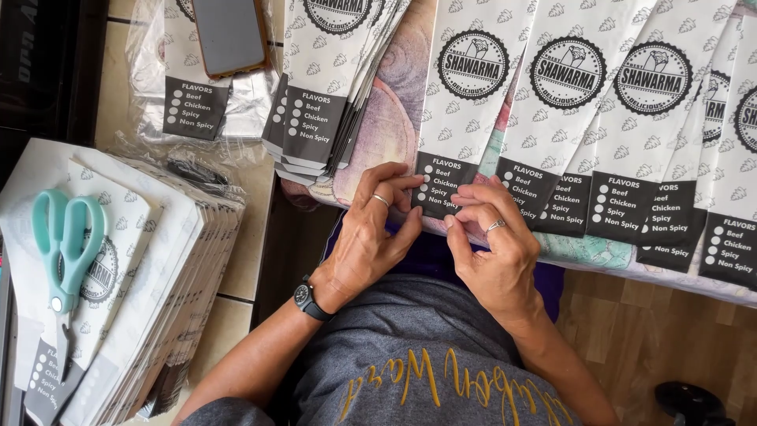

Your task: Manually aligning shawarma wrappers and applying glue to the edges for assembly and packaging.

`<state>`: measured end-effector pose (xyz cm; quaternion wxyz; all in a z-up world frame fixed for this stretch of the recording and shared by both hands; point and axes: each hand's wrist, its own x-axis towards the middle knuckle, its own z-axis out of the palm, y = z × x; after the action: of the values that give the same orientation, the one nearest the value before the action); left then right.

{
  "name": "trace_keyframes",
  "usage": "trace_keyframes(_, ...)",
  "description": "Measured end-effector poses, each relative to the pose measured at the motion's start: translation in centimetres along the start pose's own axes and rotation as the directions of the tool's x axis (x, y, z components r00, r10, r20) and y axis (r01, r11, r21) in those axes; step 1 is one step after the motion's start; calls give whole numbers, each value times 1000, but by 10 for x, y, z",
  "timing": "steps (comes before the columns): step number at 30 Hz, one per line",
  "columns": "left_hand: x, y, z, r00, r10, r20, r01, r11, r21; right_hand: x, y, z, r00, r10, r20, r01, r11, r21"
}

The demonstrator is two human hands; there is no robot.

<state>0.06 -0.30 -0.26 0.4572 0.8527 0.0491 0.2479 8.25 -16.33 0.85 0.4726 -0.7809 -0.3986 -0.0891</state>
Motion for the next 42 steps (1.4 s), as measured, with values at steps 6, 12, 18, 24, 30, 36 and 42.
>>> trace_keyframes(6,-5,2,15,995,-29,-95,29,1000,-1,0,0,-1,998,51,32,-52,999,14)
trace_keyframes(12,-2,7,4,982,-166,-94,155,981,-115,2,-1,-4,994,95,53,-97,994,40)
trace_keyframes(18,-2,12,8,988,-113,-108,110,993,-30,-1,1,4,991,132,7,-132,991,-1)
trace_keyframes(24,1,20,7,988,-139,-70,139,990,1,1,6,-8,978,198,60,-204,972,113)
trace_keyframes(30,-1,8,13,989,-142,-34,143,988,64,-2,9,-1,974,227,-20,-222,963,152)
trace_keyframes(36,5,11,-1,899,-436,36,433,899,71,-4,12,-9,994,104,38,-109,972,209)
trace_keyframes(42,-12,10,1,989,128,-80,-104,962,251,-20,19,-20,994,-94,-57,107,942,318)
